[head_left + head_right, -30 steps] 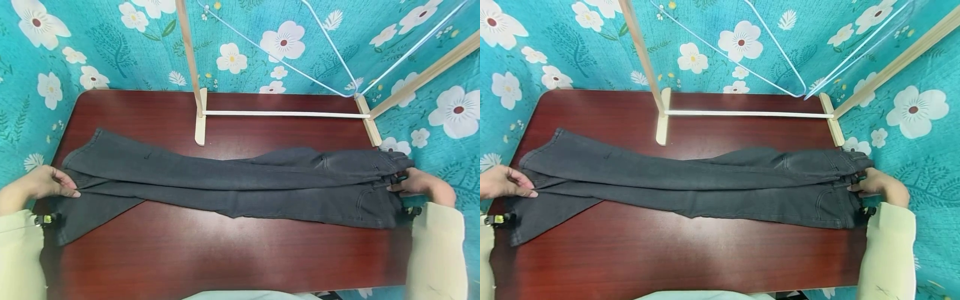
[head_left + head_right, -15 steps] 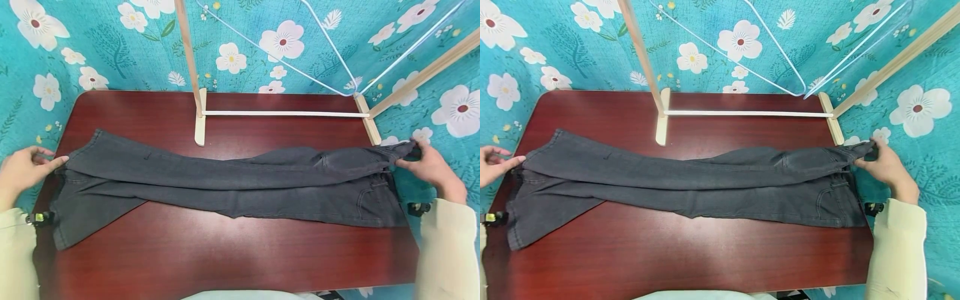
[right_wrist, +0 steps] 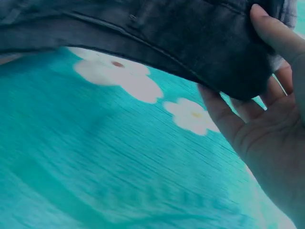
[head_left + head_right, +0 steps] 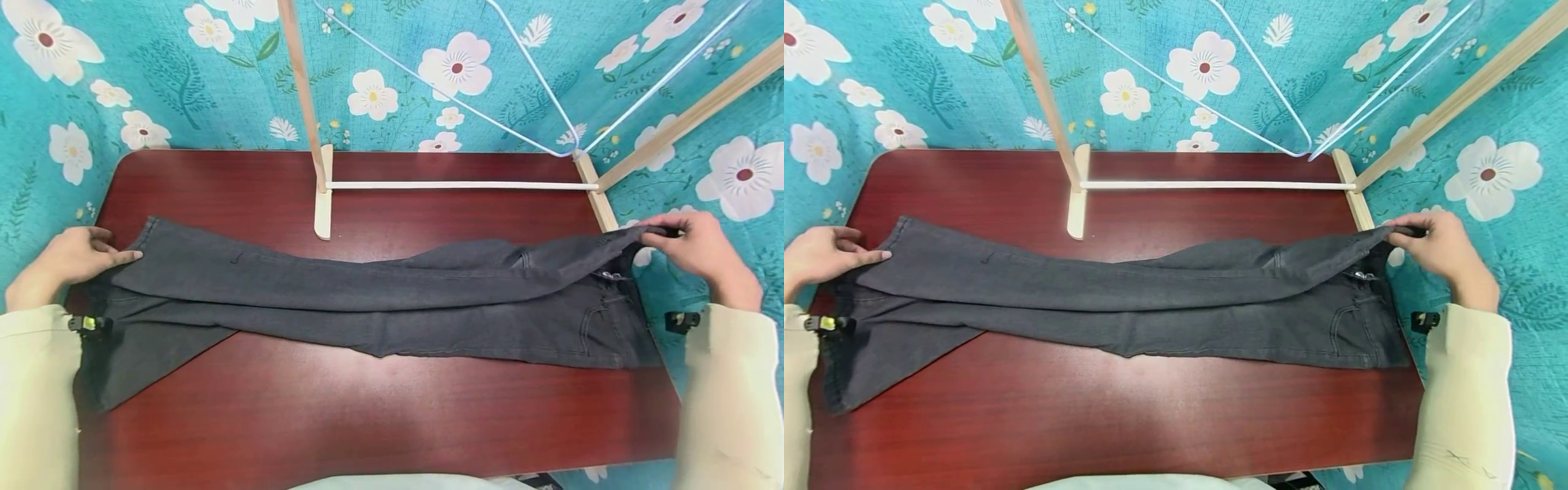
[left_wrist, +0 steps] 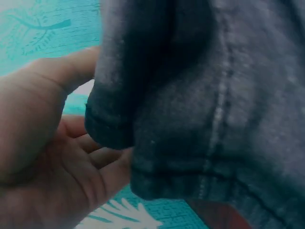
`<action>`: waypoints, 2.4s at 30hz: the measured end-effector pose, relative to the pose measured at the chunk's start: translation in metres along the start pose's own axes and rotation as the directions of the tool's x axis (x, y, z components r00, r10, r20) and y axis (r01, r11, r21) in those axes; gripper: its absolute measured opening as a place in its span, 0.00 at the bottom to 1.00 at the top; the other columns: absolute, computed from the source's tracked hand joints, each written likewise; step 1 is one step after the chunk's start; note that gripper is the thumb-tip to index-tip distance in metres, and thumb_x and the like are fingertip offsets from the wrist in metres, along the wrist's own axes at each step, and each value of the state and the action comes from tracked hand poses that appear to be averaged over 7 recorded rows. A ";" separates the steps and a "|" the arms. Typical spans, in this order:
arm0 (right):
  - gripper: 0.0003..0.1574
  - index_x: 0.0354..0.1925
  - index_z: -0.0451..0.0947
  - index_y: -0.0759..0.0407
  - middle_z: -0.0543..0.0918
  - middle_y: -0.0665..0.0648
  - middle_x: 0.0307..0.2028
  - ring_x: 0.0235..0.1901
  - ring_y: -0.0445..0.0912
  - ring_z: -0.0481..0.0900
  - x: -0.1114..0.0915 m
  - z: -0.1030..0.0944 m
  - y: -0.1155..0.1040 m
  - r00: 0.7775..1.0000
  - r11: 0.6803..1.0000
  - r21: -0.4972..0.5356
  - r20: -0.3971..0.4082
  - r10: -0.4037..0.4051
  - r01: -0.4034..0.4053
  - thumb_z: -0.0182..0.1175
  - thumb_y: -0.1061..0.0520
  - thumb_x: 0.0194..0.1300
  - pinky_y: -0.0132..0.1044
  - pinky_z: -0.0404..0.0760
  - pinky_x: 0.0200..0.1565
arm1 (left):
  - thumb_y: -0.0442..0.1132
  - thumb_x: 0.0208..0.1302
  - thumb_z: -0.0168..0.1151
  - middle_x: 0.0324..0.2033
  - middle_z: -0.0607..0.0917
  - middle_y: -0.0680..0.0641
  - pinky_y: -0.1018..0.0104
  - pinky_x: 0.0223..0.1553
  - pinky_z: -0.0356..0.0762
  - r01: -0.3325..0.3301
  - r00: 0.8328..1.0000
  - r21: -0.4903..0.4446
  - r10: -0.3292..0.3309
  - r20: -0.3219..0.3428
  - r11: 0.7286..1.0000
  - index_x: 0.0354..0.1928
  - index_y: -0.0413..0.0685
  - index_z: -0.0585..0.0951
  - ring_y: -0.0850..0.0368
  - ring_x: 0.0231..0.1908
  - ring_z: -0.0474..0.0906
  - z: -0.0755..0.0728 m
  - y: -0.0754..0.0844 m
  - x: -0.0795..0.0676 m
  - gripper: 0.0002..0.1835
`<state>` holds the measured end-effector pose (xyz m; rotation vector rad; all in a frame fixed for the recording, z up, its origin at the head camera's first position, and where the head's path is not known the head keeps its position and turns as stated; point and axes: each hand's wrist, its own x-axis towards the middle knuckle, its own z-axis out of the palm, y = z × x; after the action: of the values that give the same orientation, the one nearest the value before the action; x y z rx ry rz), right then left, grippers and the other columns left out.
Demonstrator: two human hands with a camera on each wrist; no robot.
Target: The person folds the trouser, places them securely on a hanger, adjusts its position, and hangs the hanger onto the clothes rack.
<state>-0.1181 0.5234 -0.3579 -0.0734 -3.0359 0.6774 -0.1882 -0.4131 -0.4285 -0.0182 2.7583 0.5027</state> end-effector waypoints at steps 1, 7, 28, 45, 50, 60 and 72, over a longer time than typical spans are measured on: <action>0.16 0.47 0.82 0.75 0.71 0.22 0.27 0.22 0.29 0.71 0.003 -0.004 -0.003 1.000 1.000 -0.009 -0.003 0.008 -0.008 0.63 0.61 0.70 0.24 0.68 0.23 | 0.49 0.72 0.59 0.42 0.79 0.18 0.36 0.42 0.78 -0.009 1.000 0.002 0.008 0.026 1.000 0.57 0.10 0.68 0.22 0.43 0.76 -0.002 -0.001 0.000 0.38; 0.16 0.47 0.82 0.69 0.70 0.20 0.26 0.24 0.26 0.70 0.018 -0.019 -0.016 0.997 0.999 0.010 -0.059 0.043 -0.042 0.62 0.56 0.72 0.21 0.68 0.23 | 0.43 0.77 0.52 0.35 0.79 0.27 0.61 0.28 0.73 -0.066 0.997 -0.068 0.068 0.031 0.995 0.49 0.19 0.70 0.47 0.29 0.76 -0.008 0.000 0.001 0.24; 0.25 0.58 0.83 0.50 0.74 0.27 0.37 0.35 0.25 0.68 0.080 0.008 -0.031 0.941 0.970 0.165 -0.257 0.219 -0.180 0.66 0.43 0.67 0.23 0.67 0.37 | 0.45 0.77 0.44 0.40 0.83 0.47 0.79 0.35 0.59 0.081 0.830 -0.303 -0.233 -0.508 0.950 0.65 0.35 0.71 0.87 0.26 0.56 -0.006 0.014 0.017 0.25; 0.49 0.70 0.56 0.81 0.65 0.86 0.62 0.59 0.76 0.70 0.034 0.053 0.021 0.918 0.963 -0.038 0.294 0.267 -0.268 0.55 0.41 0.75 0.58 0.79 0.51 | 0.26 0.65 0.62 0.66 0.56 0.11 0.80 0.30 0.72 -0.027 1.000 -0.300 0.027 -0.004 0.954 0.78 0.34 0.32 0.10 0.58 0.60 0.007 -0.033 -0.001 0.55; 0.53 0.65 0.57 0.86 0.74 0.86 0.53 0.44 0.68 0.81 0.024 0.055 0.023 0.893 0.948 -0.078 0.321 0.317 -0.308 0.61 0.41 0.71 0.47 0.83 0.38 | 0.24 0.61 0.66 0.58 0.68 0.12 0.77 0.24 0.73 -0.059 0.996 -0.252 0.040 -0.079 0.966 0.78 0.29 0.41 0.55 0.35 0.87 0.012 -0.032 -0.001 0.52; 0.45 0.39 0.61 0.73 0.65 0.74 0.43 0.44 0.65 0.68 0.009 0.057 0.025 0.828 0.907 -0.141 0.370 0.420 -0.397 0.57 0.30 0.69 0.57 0.75 0.46 | 0.50 0.71 0.61 0.64 0.74 0.27 0.82 0.30 0.70 0.087 0.966 -0.270 -0.147 -0.214 0.959 0.75 0.29 0.60 0.50 0.49 0.80 0.003 -0.029 -0.004 0.41; 0.58 0.69 0.45 0.90 0.56 0.89 0.63 0.59 0.75 0.65 0.004 0.030 0.041 0.772 0.946 -0.102 0.554 0.312 -0.308 0.48 0.36 0.77 0.61 0.77 0.54 | 0.45 0.71 0.62 0.33 0.75 0.78 0.85 0.22 0.66 0.001 0.924 -0.430 -0.165 -0.344 0.903 0.76 0.46 0.66 0.90 0.24 0.67 -0.008 -0.029 -0.006 0.34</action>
<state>-0.1217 0.5480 -0.4019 -0.4706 -3.6458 0.8392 -0.1835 -0.4429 -0.4294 -0.3752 2.9251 1.1758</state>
